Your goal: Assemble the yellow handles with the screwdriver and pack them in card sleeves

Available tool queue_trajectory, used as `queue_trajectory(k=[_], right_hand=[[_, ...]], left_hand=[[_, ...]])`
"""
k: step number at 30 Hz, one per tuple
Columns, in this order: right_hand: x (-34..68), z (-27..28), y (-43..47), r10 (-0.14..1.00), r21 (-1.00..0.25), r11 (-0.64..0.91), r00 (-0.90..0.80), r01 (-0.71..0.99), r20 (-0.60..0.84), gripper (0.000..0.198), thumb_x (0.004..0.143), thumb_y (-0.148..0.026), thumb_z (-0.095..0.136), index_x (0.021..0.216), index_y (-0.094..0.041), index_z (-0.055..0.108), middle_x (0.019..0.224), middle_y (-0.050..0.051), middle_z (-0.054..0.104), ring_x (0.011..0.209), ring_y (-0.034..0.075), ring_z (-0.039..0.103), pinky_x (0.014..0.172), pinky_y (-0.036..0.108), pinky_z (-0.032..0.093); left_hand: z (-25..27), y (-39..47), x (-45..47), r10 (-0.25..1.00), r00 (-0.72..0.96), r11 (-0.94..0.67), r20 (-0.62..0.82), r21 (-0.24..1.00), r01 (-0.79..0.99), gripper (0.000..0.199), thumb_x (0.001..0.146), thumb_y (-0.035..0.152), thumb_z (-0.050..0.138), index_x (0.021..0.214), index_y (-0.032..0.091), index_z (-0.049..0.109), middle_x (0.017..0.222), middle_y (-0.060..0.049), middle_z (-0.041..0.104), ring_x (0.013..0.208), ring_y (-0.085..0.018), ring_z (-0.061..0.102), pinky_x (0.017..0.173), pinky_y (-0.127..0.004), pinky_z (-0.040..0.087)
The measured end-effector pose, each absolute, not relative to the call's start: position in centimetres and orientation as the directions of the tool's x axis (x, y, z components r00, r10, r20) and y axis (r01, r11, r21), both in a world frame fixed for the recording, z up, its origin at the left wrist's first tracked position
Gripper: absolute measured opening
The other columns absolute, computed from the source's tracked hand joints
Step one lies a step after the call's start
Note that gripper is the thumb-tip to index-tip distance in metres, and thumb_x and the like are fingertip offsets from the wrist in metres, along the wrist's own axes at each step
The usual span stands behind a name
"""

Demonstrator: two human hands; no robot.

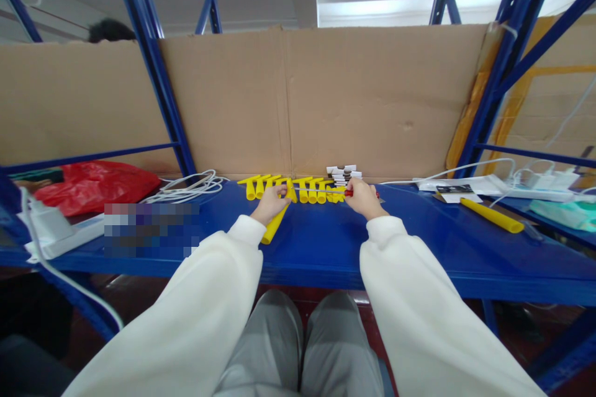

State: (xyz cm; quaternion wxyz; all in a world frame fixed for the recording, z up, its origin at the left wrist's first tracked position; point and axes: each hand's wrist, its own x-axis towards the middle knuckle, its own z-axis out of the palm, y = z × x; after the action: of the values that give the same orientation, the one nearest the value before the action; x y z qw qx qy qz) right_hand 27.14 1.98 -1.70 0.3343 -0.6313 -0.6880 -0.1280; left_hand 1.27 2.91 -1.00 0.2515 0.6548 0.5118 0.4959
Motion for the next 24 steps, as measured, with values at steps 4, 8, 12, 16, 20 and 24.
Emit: queue_trajectory(k=[4,8,12,16,20,24], right_hand=[[27.2,-1.8,2.0,0.792,-0.238,0.146,0.031,0.96,0.609,0.016,0.066,-0.012,0.06,0.073,-0.023,0.051,0.076,0.002,0.068,0.071,0.02,0.06,0.066,0.029,0.036],[27.3,-1.8,2.1,0.779,-0.264,0.163,0.04,0.95,0.626,0.015,0.066,-0.014,0.06,0.073,-0.023,0.051,0.076,0.002,0.069,0.071,0.02,0.061,0.065,0.028,0.036],[27.2,-1.8,2.0,0.778,-0.275,0.179,0.035,0.944,0.628,0.015,0.065,-0.014,0.06,0.073,-0.023,0.051,0.076,0.001,0.069,0.072,0.02,0.061,0.066,0.028,0.037],[26.9,-1.5,1.8,0.794,-0.296,0.161,0.055,0.941,0.605,0.015,0.066,-0.013,0.059,0.072,-0.023,0.049,0.078,0.002,0.069,0.073,0.02,0.061,0.066,0.028,0.037],[26.8,-1.4,1.7,0.802,-0.301,0.153,0.06,0.941,0.594,0.015,0.066,-0.013,0.059,0.072,-0.023,0.05,0.079,0.002,0.068,0.074,0.02,0.061,0.068,0.029,0.038],[27.1,-1.7,2.0,0.788,-0.291,0.173,0.045,0.941,0.614,0.015,0.065,-0.013,0.059,0.073,-0.023,0.052,0.077,0.002,0.068,0.073,0.02,0.061,0.067,0.029,0.039]], left_hand=[[-1.1,3.1,1.2,0.926,0.001,-0.349,0.377,0.855,0.385,0.036,0.068,-0.006,0.061,0.095,0.011,0.077,0.094,-0.009,0.08,0.096,-0.021,0.074,0.095,-0.03,0.056],[-1.1,3.2,1.1,0.927,-0.002,-0.345,0.374,0.857,0.382,0.037,0.067,-0.007,0.061,0.094,0.012,0.078,0.094,-0.007,0.08,0.098,-0.021,0.073,0.095,-0.03,0.056],[-1.1,3.2,1.2,0.928,-0.02,-0.332,0.371,0.852,0.404,0.037,0.067,-0.008,0.06,0.093,0.011,0.077,0.095,-0.008,0.08,0.098,-0.021,0.073,0.097,-0.031,0.055],[-1.2,3.2,1.2,0.928,-0.026,-0.329,0.371,0.851,0.409,0.036,0.068,-0.007,0.061,0.095,0.011,0.077,0.098,-0.009,0.08,0.098,-0.021,0.074,0.096,-0.032,0.055],[-1.7,4.0,1.0,0.925,-0.009,-0.351,0.381,0.859,0.372,0.037,0.067,-0.004,0.064,0.096,0.013,0.077,0.099,-0.009,0.08,0.102,-0.022,0.073,0.096,-0.031,0.055],[-2.1,4.6,0.7,0.922,-0.011,-0.357,0.386,0.861,0.363,0.039,0.065,-0.003,0.066,0.099,0.013,0.077,0.1,-0.009,0.079,0.106,-0.024,0.072,0.095,-0.031,0.056]])
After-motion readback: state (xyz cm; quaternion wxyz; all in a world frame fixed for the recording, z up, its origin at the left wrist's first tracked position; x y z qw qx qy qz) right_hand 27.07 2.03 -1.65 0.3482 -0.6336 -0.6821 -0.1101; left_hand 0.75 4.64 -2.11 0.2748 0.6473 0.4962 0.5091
